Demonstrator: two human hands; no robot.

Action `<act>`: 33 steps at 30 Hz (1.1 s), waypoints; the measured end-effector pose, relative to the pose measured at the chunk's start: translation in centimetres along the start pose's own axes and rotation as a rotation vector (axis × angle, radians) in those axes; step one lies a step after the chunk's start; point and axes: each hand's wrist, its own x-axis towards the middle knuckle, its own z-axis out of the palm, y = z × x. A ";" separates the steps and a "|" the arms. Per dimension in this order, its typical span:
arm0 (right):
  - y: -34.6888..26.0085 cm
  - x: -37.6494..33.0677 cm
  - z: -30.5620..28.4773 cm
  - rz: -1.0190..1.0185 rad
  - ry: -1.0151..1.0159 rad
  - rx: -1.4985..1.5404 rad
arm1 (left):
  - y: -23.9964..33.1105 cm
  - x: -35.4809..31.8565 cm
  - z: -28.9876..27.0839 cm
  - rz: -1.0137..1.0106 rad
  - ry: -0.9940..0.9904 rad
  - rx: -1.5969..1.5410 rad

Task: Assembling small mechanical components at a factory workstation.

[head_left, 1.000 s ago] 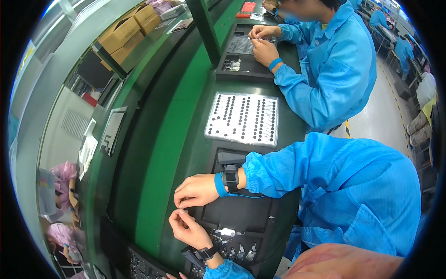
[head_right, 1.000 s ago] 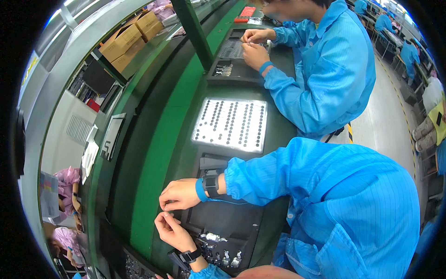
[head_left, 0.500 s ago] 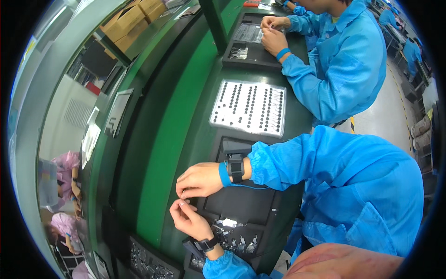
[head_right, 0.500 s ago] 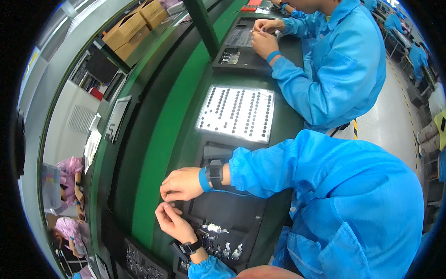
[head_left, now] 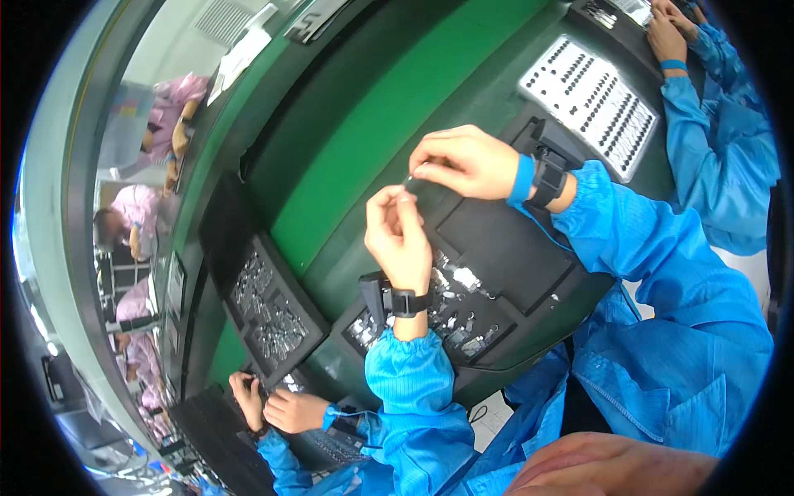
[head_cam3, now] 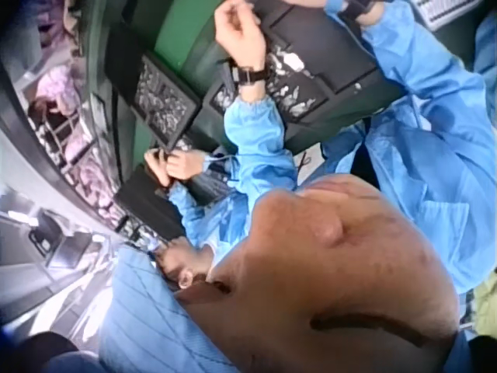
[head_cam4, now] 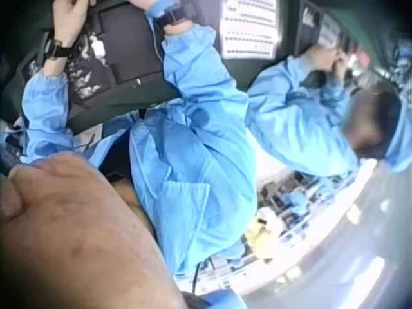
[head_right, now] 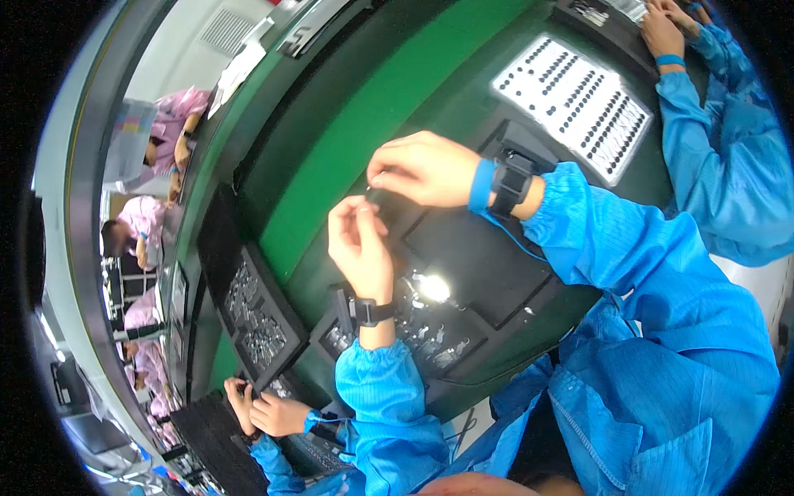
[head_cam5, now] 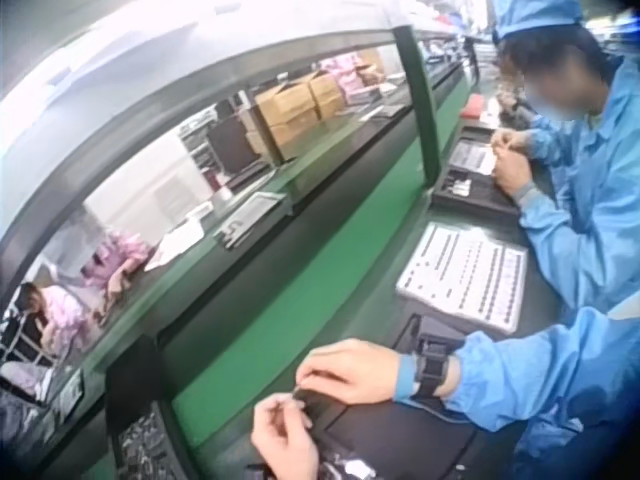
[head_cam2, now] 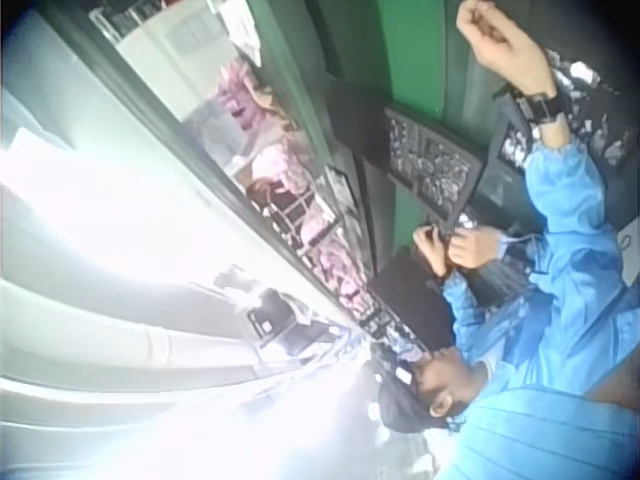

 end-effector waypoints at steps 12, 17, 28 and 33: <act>-0.6 -0.1 1.2 -0.009 -0.042 0.008 | -0.2 0.1 -0.5 0.033 0.008 0.078; -0.8 -0.1 0.6 0.022 -0.035 0.024 | -0.4 0.1 -0.3 0.028 -0.026 0.049; -1.6 0.0 0.9 0.013 -0.061 0.008 | -0.6 -0.1 -1.0 0.011 -0.027 0.152; -1.7 -0.4 0.3 0.105 -0.104 -0.011 | -0.3 -0.2 -0.6 -0.016 -0.051 0.224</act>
